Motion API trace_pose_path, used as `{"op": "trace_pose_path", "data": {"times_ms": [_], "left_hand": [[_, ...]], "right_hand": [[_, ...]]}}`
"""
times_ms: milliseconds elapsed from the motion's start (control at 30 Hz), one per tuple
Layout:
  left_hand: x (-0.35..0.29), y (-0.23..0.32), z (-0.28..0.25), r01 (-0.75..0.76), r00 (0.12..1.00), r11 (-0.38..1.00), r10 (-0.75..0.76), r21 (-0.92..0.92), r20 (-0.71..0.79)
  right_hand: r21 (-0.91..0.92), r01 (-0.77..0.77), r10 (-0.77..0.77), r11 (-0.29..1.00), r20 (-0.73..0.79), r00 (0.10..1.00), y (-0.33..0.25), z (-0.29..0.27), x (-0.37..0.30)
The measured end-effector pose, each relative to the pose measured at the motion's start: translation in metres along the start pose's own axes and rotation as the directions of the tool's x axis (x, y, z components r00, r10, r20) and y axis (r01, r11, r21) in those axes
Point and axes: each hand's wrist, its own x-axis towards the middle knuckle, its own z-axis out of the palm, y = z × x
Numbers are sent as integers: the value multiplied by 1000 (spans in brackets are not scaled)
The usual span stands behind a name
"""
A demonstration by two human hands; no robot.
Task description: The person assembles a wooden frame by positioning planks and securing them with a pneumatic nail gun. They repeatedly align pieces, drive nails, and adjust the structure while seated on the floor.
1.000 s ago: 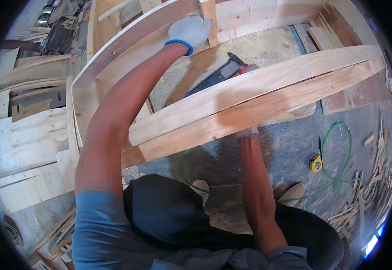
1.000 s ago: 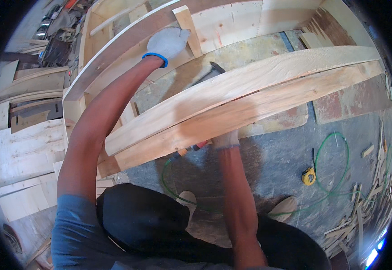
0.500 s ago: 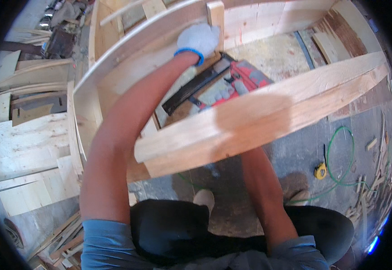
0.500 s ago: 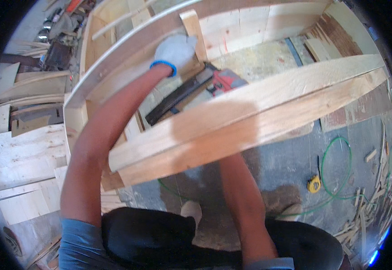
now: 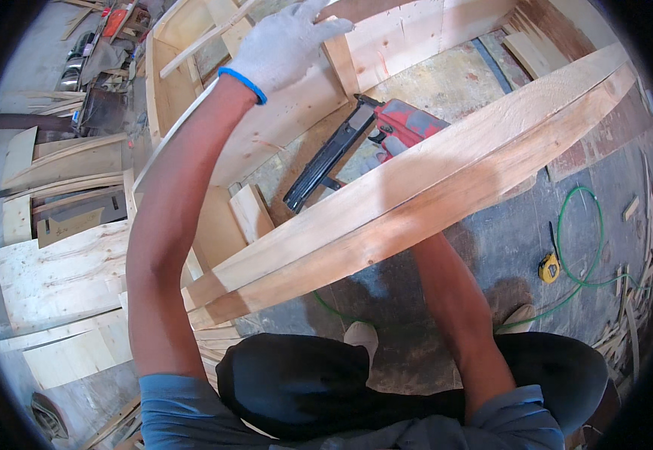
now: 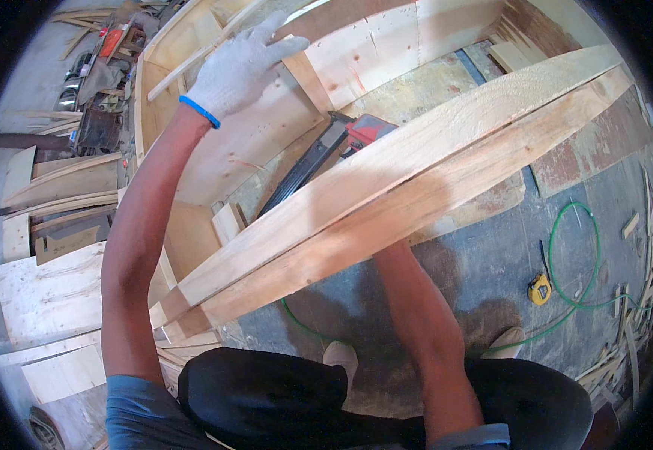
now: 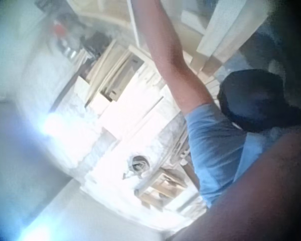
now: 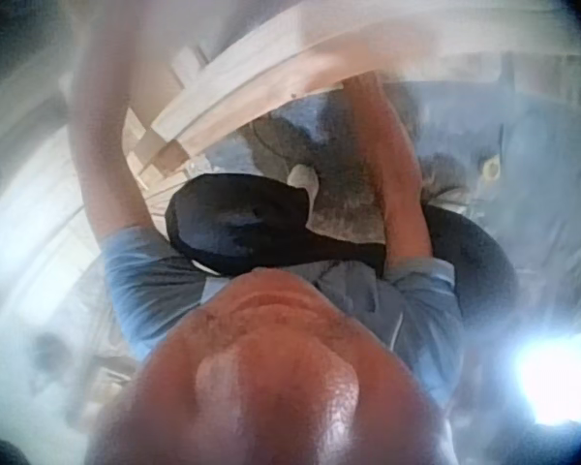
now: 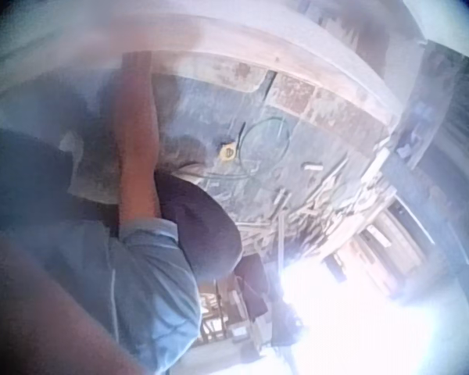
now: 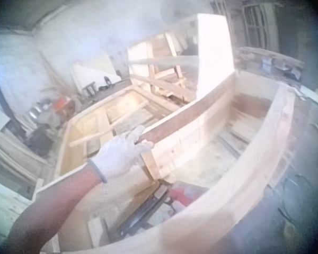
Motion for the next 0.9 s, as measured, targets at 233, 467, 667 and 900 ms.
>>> {"op": "trace_pose_path", "data": {"times_ms": [233,467,667,900], "left_hand": [[7,-4,-1,145,983,974,-123,-175,133],[0,-18,12,56,998,962,-53,-266,20],[4,-21,8,29,1000,923,-30,-383,3],[5,-24,10,-13,999,911,-9,-413,-52]], "right_hand": [[-8,3,-3,1000,-5,1000,-5,-5,2],[-5,-39,39,999,20,999,-2,-3,8],[-16,34,-33,999,21,999,2,2,9],[-5,13,-13,1000,-4,1000,5,-3,11]]}}
